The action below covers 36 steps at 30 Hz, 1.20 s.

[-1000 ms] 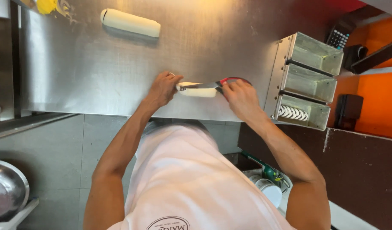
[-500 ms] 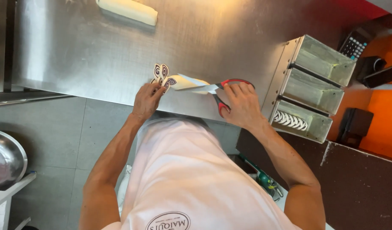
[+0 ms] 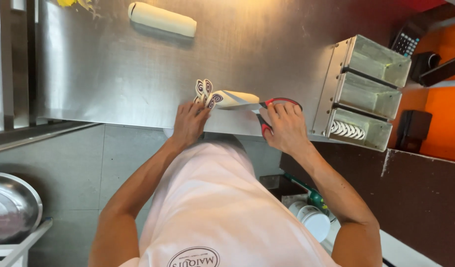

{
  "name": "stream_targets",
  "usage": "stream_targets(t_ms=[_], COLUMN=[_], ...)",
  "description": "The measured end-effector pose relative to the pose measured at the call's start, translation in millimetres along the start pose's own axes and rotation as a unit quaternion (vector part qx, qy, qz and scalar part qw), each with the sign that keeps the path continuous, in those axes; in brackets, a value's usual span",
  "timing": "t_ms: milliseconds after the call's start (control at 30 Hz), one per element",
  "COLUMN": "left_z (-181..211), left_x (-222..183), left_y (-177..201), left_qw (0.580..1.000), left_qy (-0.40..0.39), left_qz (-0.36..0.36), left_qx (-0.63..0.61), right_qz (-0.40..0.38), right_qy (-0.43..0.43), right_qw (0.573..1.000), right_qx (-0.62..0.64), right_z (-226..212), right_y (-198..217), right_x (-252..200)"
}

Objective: The person rolls pieces of dough into cylinders and uses scissors to make decorative cuts along the top before placing them into baking tins.

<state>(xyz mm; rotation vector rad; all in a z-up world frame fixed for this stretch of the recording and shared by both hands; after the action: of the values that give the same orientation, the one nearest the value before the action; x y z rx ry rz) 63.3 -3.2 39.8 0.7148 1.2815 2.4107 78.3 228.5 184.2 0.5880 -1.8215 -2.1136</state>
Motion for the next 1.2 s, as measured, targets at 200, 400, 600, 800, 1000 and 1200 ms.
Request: stream_targets(t_ms=[200,400,600,800,1000,1200], left_z=[-19,-12,1,-8,-14,-35], left_x=[16,-4,1,49,66,72], left_y=[-22,-11,2,-27,-37,-38], left_qw=[0.999,0.996,0.989,0.978,0.973,0.970], left_qy=[-0.033,-0.079,0.043,0.106,0.111,0.143], left_qz=[-0.015,-0.026,-0.136,-0.163,-0.186,-0.147], left_qx=[0.004,0.044,-0.038,-0.077,-0.081,-0.130], right_qz=[-0.017,-0.017,-0.032,-0.047,-0.031,0.041], right_qy=[-0.007,0.003,0.011,0.039,0.056,0.029], right_qw=[0.999,0.999,0.999,0.998,0.997,0.997], right_qx=[-0.039,-0.042,-0.017,-0.012,-0.044,-0.049], right_z=[-13,-15,-8,1,13,49], right_y=[2,1,-1,-14,-28,-17], right_x=[12,16,20,26,34,17])
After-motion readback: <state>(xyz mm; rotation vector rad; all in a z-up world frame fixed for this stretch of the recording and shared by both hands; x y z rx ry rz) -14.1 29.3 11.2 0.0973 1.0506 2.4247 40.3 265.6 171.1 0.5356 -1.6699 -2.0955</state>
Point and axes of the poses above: each hand's wrist, its own x-axis towards the middle knuckle, its own y-axis out of the back of the hand, z = x × y, the point moved 1 cm from there along x, towards the middle knuckle, and after that the axes turned 11 degrees about -z, right-handed, at the moved point
